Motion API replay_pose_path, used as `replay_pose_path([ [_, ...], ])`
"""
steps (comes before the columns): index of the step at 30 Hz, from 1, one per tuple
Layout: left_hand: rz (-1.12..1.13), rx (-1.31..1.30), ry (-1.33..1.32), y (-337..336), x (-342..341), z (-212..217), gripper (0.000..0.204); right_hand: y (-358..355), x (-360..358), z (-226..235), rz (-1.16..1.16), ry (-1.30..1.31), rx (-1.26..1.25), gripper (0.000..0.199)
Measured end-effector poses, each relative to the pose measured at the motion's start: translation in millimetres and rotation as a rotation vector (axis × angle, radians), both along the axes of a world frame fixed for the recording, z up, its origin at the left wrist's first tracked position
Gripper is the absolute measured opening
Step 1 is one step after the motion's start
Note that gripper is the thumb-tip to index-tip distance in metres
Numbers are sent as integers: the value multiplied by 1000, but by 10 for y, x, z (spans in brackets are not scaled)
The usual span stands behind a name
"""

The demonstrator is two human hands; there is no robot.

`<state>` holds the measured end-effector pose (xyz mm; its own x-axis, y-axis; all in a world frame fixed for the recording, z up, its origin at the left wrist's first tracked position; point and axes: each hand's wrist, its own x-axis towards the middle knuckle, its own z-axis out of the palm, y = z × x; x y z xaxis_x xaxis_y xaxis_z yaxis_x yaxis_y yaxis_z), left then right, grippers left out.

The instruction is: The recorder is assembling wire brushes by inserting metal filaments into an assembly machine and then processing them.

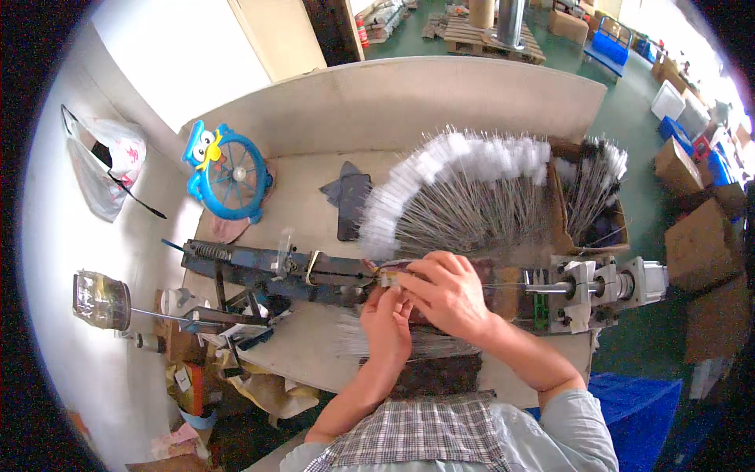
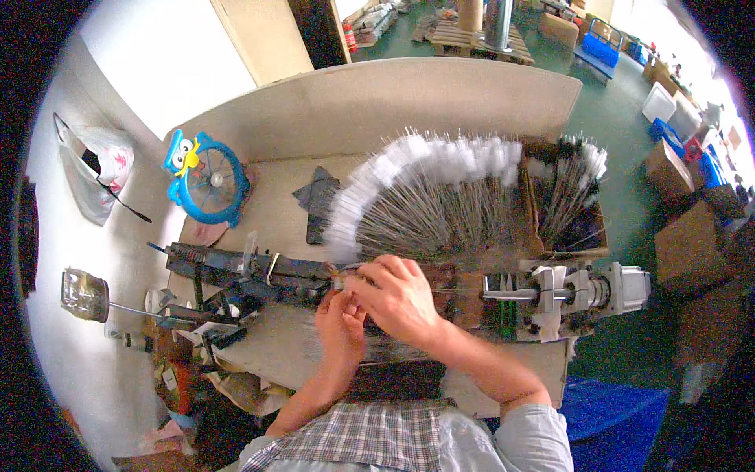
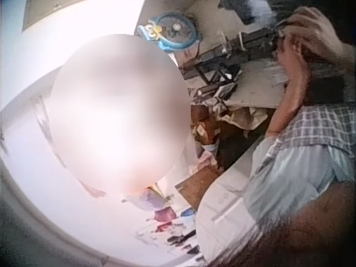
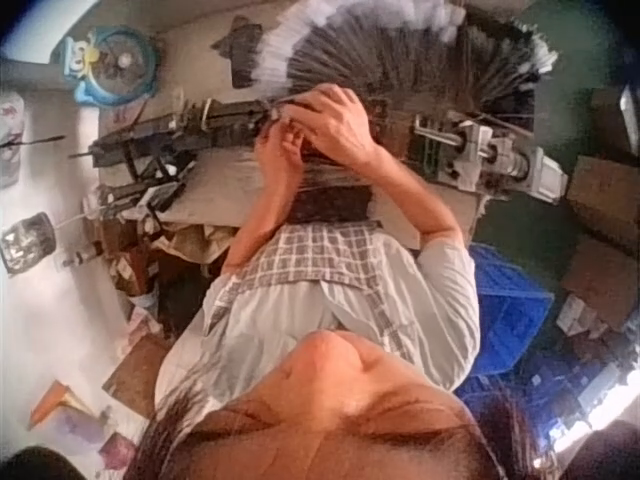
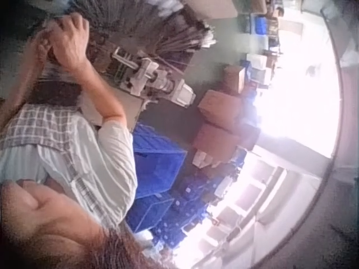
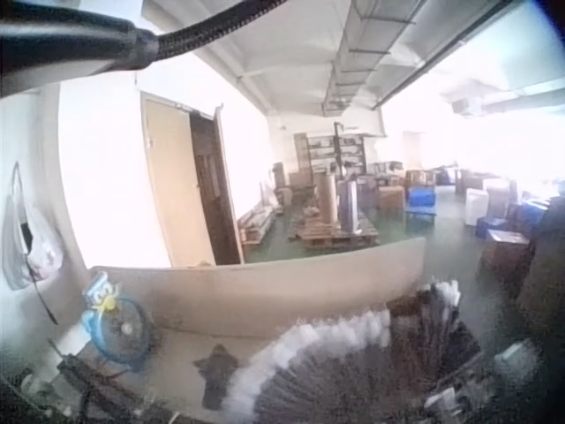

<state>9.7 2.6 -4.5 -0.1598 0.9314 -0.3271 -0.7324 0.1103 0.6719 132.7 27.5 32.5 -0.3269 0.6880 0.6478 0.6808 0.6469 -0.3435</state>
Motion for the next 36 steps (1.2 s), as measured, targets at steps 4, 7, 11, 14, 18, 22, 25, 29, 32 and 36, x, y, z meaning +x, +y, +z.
replay_pose_path([
  [4, -27, 43, -96, -1, -76, -68, 9, -15, -39, -21, 5, -39, -52, 30],
  [7, 23, -93, -164, -17, -11, 28, 8, -12, -31, -10, 0, -33, -42, 29],
  [11, 9, -64, -101, -4, -20, -31, 8, -19, -74, -4, -9, -2, -31, 28],
  [14, -7, -35, -87, -2, -40, -75, 8, -51, -144, 8, -47, 26, -27, 27],
  [18, -25, -21, -168, -25, -83, -132, 8, -56, -148, -29, -96, 53, -27, 25],
  [22, -21, -62, -198, -28, -32, -3, 7, -79, -85, -44, -98, 45, -32, 25],
  [25, 27, -46, -101, -26, 11, 30, 7, -87, -43, -19, -92, -17, -48, 23],
  [29, 10, -27, -61, 5, -1, -28, 8, -79, -17, -22, -88, -11, -33, 22],
  [32, 3, -29, -70, 23, 10, -49, 9, -64, -2, -17, -85, -1, -31, 23],
  [36, -17, -11, -38, 18, -10, -86, 8, -80, -2, 68, -78, 12, -39, 24],
])
